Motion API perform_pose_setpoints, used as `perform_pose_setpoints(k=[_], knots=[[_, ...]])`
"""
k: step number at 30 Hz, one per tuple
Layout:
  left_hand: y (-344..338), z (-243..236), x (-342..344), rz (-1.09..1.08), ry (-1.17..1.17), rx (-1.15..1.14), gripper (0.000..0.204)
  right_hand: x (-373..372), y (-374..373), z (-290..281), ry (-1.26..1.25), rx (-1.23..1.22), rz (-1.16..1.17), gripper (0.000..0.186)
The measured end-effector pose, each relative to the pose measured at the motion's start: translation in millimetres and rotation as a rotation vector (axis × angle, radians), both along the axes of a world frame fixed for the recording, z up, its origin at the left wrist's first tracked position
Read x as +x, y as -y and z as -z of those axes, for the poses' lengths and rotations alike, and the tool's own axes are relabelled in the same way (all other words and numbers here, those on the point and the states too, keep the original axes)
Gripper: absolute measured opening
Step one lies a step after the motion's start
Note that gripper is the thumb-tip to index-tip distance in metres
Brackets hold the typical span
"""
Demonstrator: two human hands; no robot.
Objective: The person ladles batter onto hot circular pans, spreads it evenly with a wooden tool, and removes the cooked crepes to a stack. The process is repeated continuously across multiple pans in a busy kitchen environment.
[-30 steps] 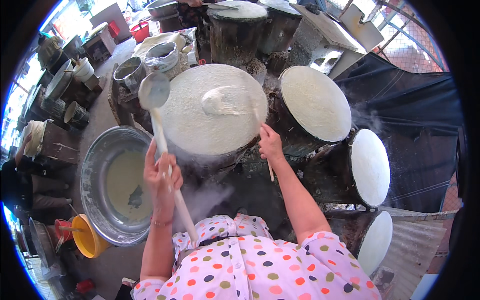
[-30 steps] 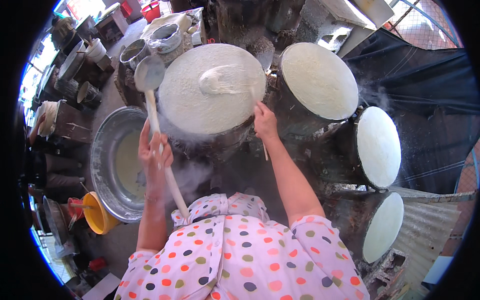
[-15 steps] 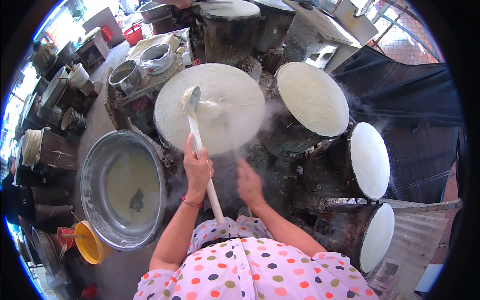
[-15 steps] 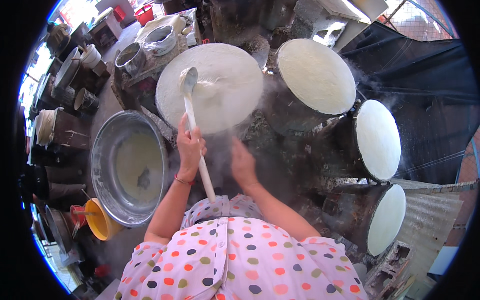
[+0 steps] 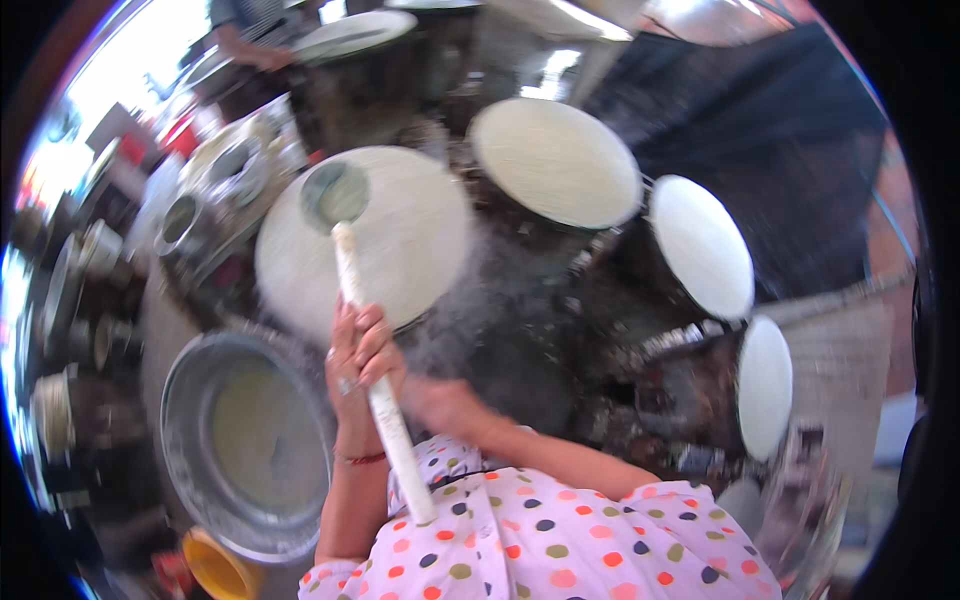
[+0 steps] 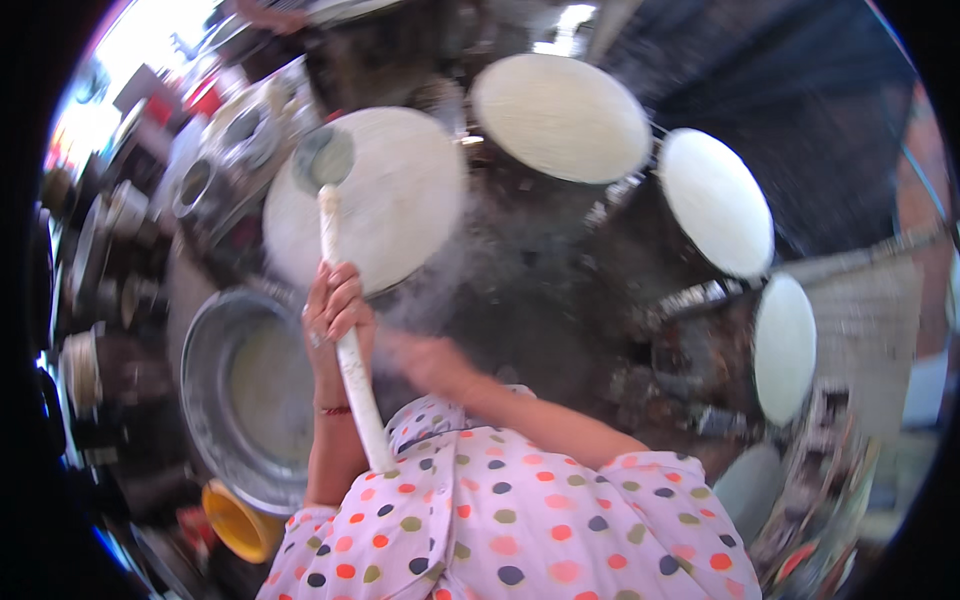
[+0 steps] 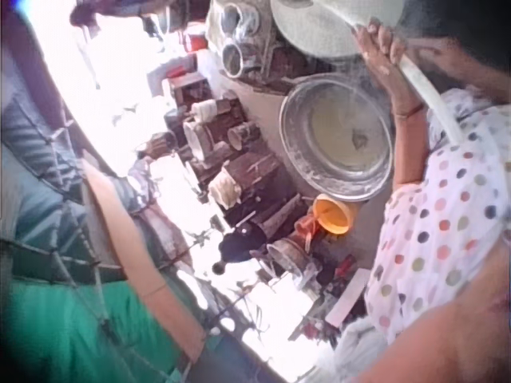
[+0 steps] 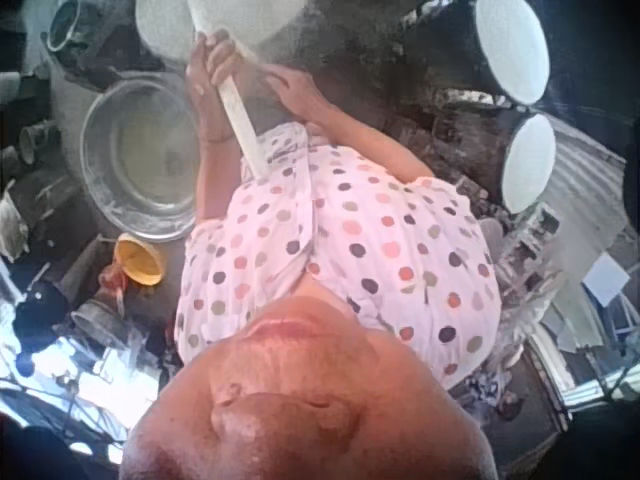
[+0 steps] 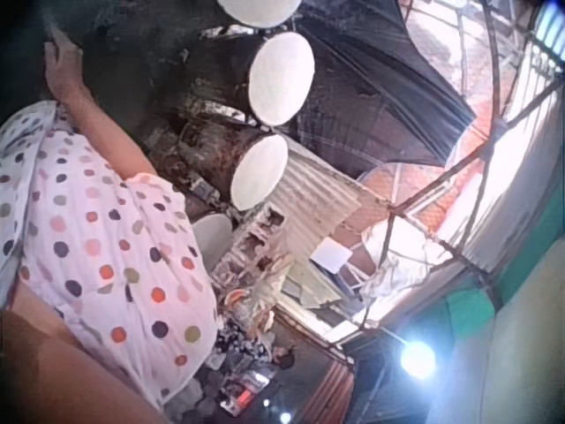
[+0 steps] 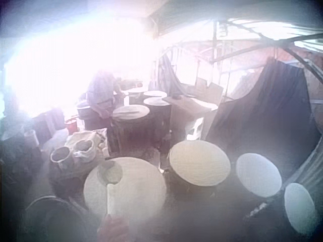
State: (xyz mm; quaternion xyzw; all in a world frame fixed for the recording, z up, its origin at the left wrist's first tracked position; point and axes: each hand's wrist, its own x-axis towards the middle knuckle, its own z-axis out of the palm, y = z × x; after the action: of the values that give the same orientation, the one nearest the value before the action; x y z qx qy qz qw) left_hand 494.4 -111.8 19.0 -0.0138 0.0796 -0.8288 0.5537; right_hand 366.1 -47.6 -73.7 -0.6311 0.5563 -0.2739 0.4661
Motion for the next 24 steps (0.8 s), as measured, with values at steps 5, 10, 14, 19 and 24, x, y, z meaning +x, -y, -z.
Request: perform_pose_setpoints(k=[5, 10, 14, 19, 24], knots=[[6, -21, -43, 0.260, 0.114, 0.076, 0.019, -28, -22, -1, 0.092, -0.068, 0.224, 0.036], [0, -16, -88, 0.538, 0.246, -0.042, 0.019, -102, -102, 5, 0.017, -0.027, 1.030, 0.030], [-18, 0, -131, 0.656, 0.337, -0.135, 0.040, -117, -208, 16, -0.142, -0.010, 1.487, 0.018], [-48, -1, -181, 0.818, 0.375, -0.079, 0.038, -125, -313, 25, -0.201, 0.020, 1.826, 0.019], [-60, 1, -224, 0.940, 0.138, 0.141, 0.015, -180, -311, 1, 0.432, 0.084, 2.116, 0.031]])
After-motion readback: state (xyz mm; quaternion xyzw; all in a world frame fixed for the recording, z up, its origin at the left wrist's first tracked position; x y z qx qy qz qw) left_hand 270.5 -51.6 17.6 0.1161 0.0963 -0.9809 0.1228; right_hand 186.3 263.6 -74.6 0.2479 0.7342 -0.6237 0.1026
